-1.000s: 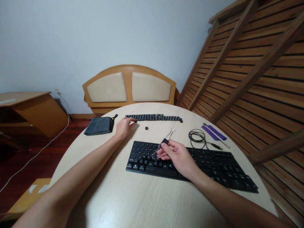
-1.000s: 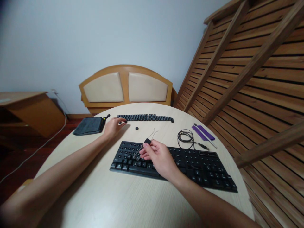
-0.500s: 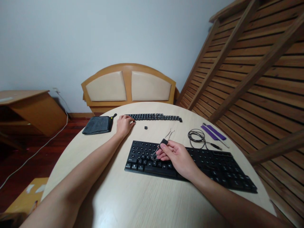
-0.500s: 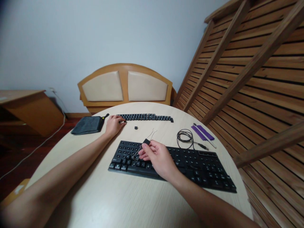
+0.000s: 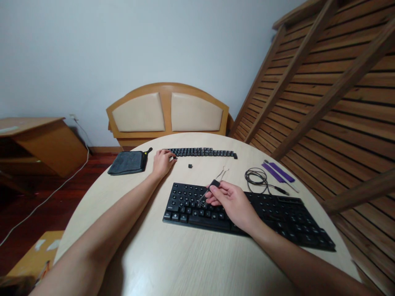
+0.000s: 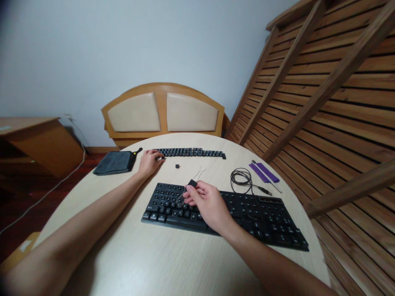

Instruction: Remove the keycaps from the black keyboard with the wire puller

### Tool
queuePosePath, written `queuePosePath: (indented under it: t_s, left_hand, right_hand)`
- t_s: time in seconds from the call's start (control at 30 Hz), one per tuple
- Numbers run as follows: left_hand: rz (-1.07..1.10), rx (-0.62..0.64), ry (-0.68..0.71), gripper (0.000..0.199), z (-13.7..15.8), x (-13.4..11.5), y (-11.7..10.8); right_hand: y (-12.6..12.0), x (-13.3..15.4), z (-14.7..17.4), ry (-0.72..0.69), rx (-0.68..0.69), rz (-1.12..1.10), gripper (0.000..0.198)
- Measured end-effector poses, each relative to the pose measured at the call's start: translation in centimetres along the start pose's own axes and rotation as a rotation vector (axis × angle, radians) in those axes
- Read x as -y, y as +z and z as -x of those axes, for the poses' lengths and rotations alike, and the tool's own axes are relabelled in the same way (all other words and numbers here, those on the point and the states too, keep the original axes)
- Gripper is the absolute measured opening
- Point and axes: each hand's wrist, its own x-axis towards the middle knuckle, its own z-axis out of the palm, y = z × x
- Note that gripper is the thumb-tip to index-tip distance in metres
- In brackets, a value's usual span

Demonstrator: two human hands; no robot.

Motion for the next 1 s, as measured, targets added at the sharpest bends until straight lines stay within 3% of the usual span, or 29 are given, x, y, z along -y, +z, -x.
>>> queuePosePath:
  t_s: [0.23,0.5,0.57,0.73,0.83,1.0]
  left_hand:
    - [0.087,0.004,0.009,0.020,0.5,-1.1,-1.0]
    - [0.316,0.078,0.072,0.014,4.4,-5.7,-4.9]
    - [0.386,0.142,0.082,0.014,6.3,-6.9,-6.1]
    - [0.671,0.445,0.056,0.013,10.3,-8.6,-8.9]
    - [0.646,0.571,0.078,0.015,11.1,-8.9,-10.2]
    - [0.541,0.666,0.119,0.028,11.4,-8.9,-11.3]
  right_hand:
    - [0.0,-0.4,-0.1,-0.056,-0.026,0.001,0.038]
    - [0.9,-0.6,-0.3,-0.114,-0.002,0.071,0.034]
    - [1.1,-0.6,-0.5,-0.132,0.016,0.099,0.032]
    - [1.4,-0.2,-1.4,-0.190,0.077,0.208,0.022]
    - [1.8,0.0,-1.9,-0.213,0.105,0.296,0.018]
    - [2.7,0.3,-2.3,-0.228,0.127,0.436,0.017]
